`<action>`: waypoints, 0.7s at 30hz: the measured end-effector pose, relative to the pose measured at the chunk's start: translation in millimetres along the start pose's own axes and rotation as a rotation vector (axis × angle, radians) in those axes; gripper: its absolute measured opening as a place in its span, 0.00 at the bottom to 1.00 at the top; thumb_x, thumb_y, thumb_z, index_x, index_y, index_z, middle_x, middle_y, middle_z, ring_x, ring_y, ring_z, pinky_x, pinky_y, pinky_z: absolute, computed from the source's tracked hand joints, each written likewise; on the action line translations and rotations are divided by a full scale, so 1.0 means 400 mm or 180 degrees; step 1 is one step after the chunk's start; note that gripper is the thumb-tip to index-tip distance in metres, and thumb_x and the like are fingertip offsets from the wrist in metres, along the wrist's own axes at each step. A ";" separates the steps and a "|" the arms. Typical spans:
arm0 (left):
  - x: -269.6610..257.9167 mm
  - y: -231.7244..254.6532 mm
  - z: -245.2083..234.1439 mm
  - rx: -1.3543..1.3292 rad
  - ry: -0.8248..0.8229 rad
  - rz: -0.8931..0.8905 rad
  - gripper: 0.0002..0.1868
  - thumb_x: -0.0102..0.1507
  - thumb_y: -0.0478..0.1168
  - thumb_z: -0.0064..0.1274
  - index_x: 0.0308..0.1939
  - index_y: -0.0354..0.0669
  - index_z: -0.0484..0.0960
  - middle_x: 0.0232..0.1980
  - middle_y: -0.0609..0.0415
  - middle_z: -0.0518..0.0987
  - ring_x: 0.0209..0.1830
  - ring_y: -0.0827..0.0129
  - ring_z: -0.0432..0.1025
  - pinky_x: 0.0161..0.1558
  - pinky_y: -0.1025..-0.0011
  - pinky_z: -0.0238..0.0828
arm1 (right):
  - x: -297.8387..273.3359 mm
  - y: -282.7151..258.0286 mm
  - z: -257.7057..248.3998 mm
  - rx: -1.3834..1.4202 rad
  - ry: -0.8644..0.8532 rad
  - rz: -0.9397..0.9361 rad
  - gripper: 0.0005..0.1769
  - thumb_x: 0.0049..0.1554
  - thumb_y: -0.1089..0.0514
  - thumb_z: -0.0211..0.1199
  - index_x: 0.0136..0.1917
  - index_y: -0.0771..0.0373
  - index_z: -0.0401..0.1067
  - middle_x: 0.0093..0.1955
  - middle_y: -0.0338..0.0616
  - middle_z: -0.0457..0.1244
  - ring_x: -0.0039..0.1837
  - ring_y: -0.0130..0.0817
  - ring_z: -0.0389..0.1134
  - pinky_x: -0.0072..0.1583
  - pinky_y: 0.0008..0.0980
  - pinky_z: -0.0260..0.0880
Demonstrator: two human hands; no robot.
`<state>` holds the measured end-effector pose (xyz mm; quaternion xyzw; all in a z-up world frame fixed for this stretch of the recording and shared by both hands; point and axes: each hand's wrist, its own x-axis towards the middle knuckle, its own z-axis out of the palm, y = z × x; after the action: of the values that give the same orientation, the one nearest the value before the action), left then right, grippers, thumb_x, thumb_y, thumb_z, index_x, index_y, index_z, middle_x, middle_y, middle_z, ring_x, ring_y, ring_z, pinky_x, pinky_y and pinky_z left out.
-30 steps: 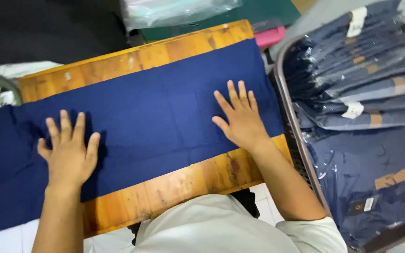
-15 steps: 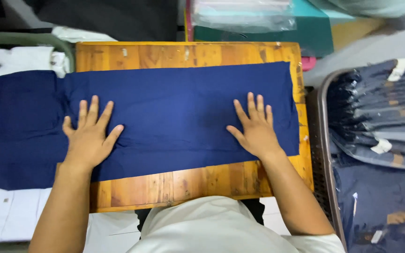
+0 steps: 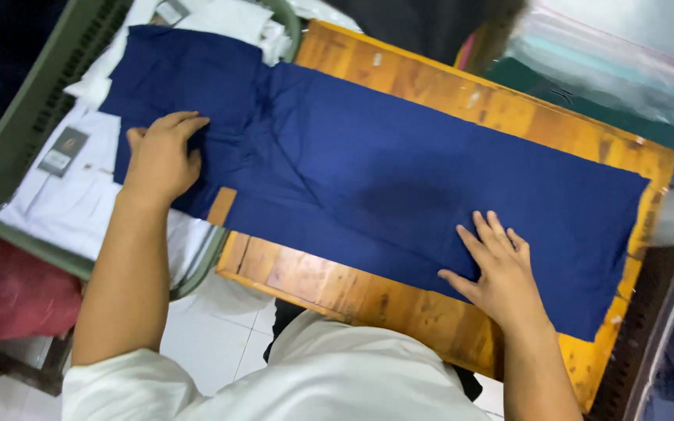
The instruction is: Folding a blue shirt and placing it into a clear plastic bag on a wooden workbench.
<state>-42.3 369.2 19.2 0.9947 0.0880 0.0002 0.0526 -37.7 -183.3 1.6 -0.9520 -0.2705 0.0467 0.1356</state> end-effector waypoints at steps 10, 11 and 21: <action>0.069 -0.061 0.015 0.0102 0.0211 0.0065 0.19 0.62 0.34 0.60 0.57 0.53 0.88 0.62 0.55 0.82 0.56 0.55 0.77 0.51 0.56 0.72 | 0.008 0.052 -0.032 -0.0484 0.0111 -0.0005 0.23 0.47 0.58 0.72 0.57 0.45 0.79 0.68 0.31 0.69 0.73 0.33 0.67 0.64 0.37 0.67; 0.078 -0.086 0.038 0.0207 0.0322 0.0149 0.24 0.58 0.34 0.53 0.57 0.56 0.88 0.63 0.57 0.82 0.53 0.55 0.78 0.44 0.53 0.75 | 0.008 0.055 -0.051 -0.0432 0.0276 -0.0012 0.21 0.51 0.60 0.67 0.59 0.48 0.79 0.65 0.34 0.70 0.67 0.36 0.69 0.61 0.39 0.66; 0.133 -0.166 0.050 -0.0613 0.1219 0.0378 0.24 0.59 0.28 0.47 0.57 0.38 0.89 0.52 0.40 0.85 0.51 0.43 0.77 0.54 0.54 0.71 | 0.058 0.151 -0.167 -0.0160 0.1380 0.0160 0.18 0.70 0.72 0.56 0.68 0.67 0.79 0.53 0.54 0.69 0.55 0.53 0.70 0.57 0.45 0.68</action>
<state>-1.2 441.5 -8.3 0.9703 0.0373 0.2006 0.1296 23.3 -236.0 48.1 -0.9492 -0.2123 -0.1625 0.1656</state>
